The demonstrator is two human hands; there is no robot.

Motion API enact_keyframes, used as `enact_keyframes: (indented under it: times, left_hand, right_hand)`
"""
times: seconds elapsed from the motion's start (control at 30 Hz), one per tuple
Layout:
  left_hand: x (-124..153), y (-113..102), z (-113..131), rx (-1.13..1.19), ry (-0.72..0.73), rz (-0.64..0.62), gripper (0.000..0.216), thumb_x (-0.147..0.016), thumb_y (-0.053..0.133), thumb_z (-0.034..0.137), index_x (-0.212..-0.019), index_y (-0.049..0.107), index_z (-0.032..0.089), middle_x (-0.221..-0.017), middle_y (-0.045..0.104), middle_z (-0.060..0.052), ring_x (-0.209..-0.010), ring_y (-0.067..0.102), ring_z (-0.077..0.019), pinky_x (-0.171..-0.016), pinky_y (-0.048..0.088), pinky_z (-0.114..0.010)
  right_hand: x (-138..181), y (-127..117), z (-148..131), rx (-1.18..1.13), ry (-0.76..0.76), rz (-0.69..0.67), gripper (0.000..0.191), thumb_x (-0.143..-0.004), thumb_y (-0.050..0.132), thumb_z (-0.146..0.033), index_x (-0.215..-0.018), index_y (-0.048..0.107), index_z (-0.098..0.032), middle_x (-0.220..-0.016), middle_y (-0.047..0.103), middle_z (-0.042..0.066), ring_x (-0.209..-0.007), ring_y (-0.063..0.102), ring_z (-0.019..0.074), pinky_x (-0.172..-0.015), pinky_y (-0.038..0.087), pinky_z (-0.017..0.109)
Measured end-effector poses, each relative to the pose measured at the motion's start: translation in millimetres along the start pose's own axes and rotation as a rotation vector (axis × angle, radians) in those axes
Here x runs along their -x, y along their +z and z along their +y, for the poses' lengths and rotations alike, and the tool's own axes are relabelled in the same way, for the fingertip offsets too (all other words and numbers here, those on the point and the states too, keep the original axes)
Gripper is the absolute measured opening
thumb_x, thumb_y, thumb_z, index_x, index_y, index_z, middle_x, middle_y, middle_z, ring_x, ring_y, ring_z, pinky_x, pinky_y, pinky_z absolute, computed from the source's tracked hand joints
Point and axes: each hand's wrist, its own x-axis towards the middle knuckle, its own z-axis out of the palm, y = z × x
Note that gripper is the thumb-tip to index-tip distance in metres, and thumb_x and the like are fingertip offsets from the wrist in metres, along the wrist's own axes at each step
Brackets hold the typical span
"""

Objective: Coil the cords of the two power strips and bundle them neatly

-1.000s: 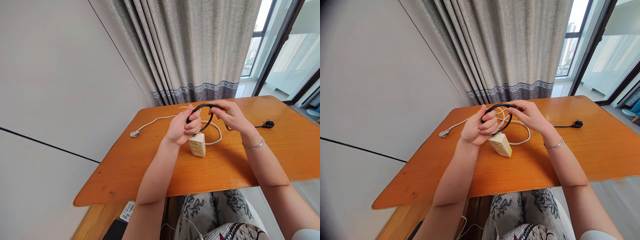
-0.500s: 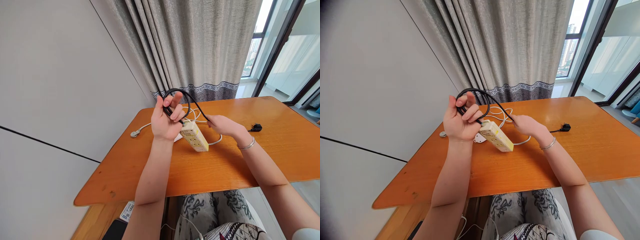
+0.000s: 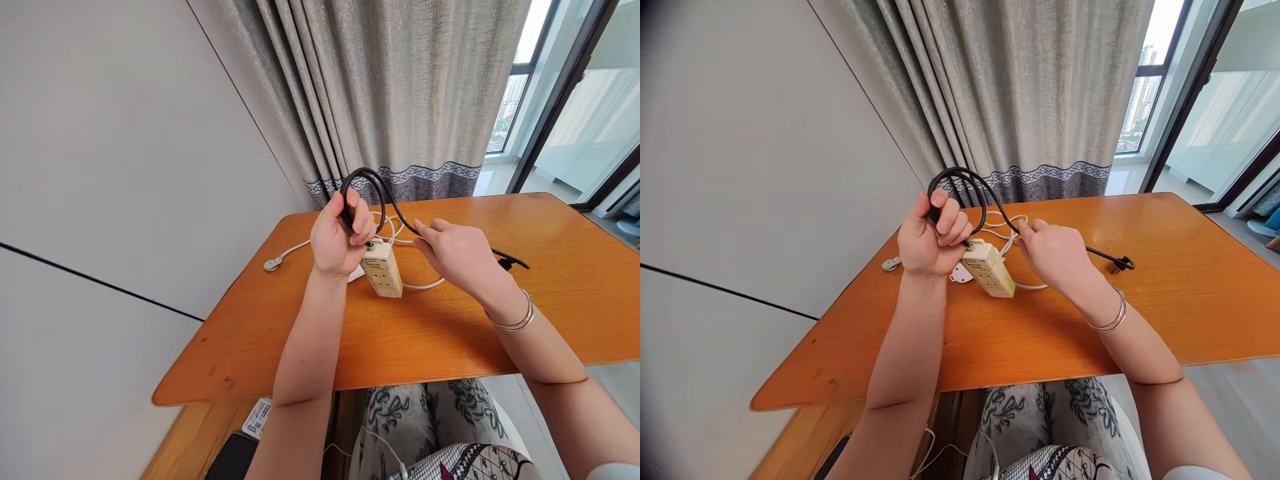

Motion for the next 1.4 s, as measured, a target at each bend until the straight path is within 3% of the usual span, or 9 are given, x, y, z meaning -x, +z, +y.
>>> enact_keyframes:
  times: [0.2, 0.33, 0.47, 0.67, 0.8, 0.97, 1.07, 1.17, 1.4]
  left_hand:
    - [-2.2, -1.0, -6.4, -0.035, -0.02, -0.007, 0.045, -0.109, 0.029, 0.036, -0.067, 0.034, 0.02, -0.044, 0.029, 0.009, -0.031, 0.023, -0.0053, -0.035, 0.022, -0.016]
    - [-5.5, -4.3, -19.9, -0.108, -0.008, -0.053, 0.044, -0.108, 0.034, 0.039, -0.067, 0.034, 0.021, -0.046, 0.044, 0.006, -0.035, 0.039, -0.0075, -0.039, 0.032, -0.017]
    - [-6.2, -8.3, -35.3, -0.188, -0.029, -0.097, 0.044, -0.105, 0.045, 0.041, -0.066, 0.037, 0.021, -0.053, 0.056, 0.003, -0.046, 0.055, -0.0107, -0.049, 0.046, -0.02]
    - [0.0, -10.8, -53.3, -0.27, 0.01, -0.263, 0.041, -0.098, 0.059, 0.04, -0.066, 0.044, 0.02, -0.057, 0.057, 0.002, -0.048, 0.056, -0.0101, -0.048, 0.045, -0.02]
    - [7.3, -11.2, -53.4, -0.311, -0.126, -0.414, 0.041, -0.092, 0.065, 0.049, -0.07, 0.048, 0.019, -0.051, 0.053, 0.004, -0.036, 0.043, -0.0077, -0.036, 0.03, -0.018]
    - [9.5, -6.1, -41.1, -0.194, -0.337, -0.405, 0.045, -0.105, 0.042, 0.04, -0.067, 0.048, 0.018, -0.036, 0.035, 0.007, -0.027, 0.021, -0.0046, -0.035, 0.023, -0.016]
    - [7.0, -3.5, -37.4, -0.125, -0.429, -0.371, 0.05, -0.108, 0.033, 0.038, -0.064, 0.047, 0.018, -0.035, 0.033, 0.007, -0.026, 0.018, -0.0042, -0.033, 0.021, -0.016]
    - [4.6, -2.8, -38.8, -0.103, -0.48, -0.355, 0.053, -0.109, 0.027, 0.036, -0.066, 0.05, 0.016, -0.036, 0.033, 0.007, -0.025, 0.017, -0.0036, -0.032, 0.018, -0.015]
    - [3.3, -2.9, -40.0, -0.106, -0.508, -0.358, 0.056, -0.109, 0.029, 0.044, -0.065, 0.051, 0.016, -0.036, 0.029, 0.008, -0.026, 0.017, -0.0042, -0.032, 0.021, -0.015]
  right_hand:
    - [7.9, -6.4, 10.3, -0.045, -0.101, 0.082, 0.04, -0.106, 0.041, -0.036, -0.114, 0.077, -0.02, -0.087, 0.071, 0.007, -0.067, 0.059, 0.0161, -0.054, 0.02, 0.03]
    - [15.7, -9.1, 8.2, -0.101, -0.326, 0.171, 0.035, -0.104, 0.047, -0.033, -0.1, 0.077, -0.017, -0.076, 0.066, 0.005, -0.065, 0.055, 0.0146, -0.054, 0.019, 0.03]
    - [21.3, -7.1, 5.7, -0.168, -0.477, 0.34, 0.039, -0.106, 0.041, -0.031, -0.096, 0.075, -0.015, -0.077, 0.066, 0.005, -0.065, 0.054, 0.0135, -0.055, 0.026, 0.029]
    - [15.1, 1.4, 10.2, -0.361, -0.423, 0.578, 0.033, -0.106, 0.047, -0.038, -0.101, 0.074, -0.02, -0.086, 0.065, 0.004, -0.072, 0.057, 0.0138, -0.063, 0.042, 0.027]
    - [5.4, 4.5, 19.1, -0.519, -0.311, 0.674, 0.027, -0.096, 0.065, -0.048, -0.104, 0.073, -0.023, -0.098, 0.064, 0.006, -0.082, 0.061, 0.0169, -0.068, 0.05, 0.028]
    - [-10.4, 13.2, 37.3, -0.62, -0.36, 0.637, 0.035, -0.098, 0.06, -0.048, -0.124, 0.07, -0.027, -0.115, 0.065, 0.009, -0.099, 0.064, 0.0215, -0.081, 0.056, 0.034]
    - [-15.6, 18.9, 40.0, -0.578, -0.386, 0.545, 0.039, -0.105, 0.047, -0.039, -0.136, 0.064, -0.025, -0.12, 0.067, 0.01, -0.104, 0.065, 0.0206, -0.088, 0.055, 0.034]
    - [-14.9, 19.5, 35.1, -0.45, -0.311, 0.417, 0.045, -0.106, 0.043, -0.032, -0.147, 0.056, -0.021, -0.117, 0.07, 0.012, -0.102, 0.066, 0.0211, -0.085, 0.054, 0.033]
    - [-13.1, 15.7, 35.4, -0.409, -0.303, 0.353, 0.046, -0.103, 0.039, -0.017, -0.144, 0.059, -0.016, -0.119, 0.072, 0.015, -0.1, 0.067, 0.022, -0.083, 0.054, 0.033]
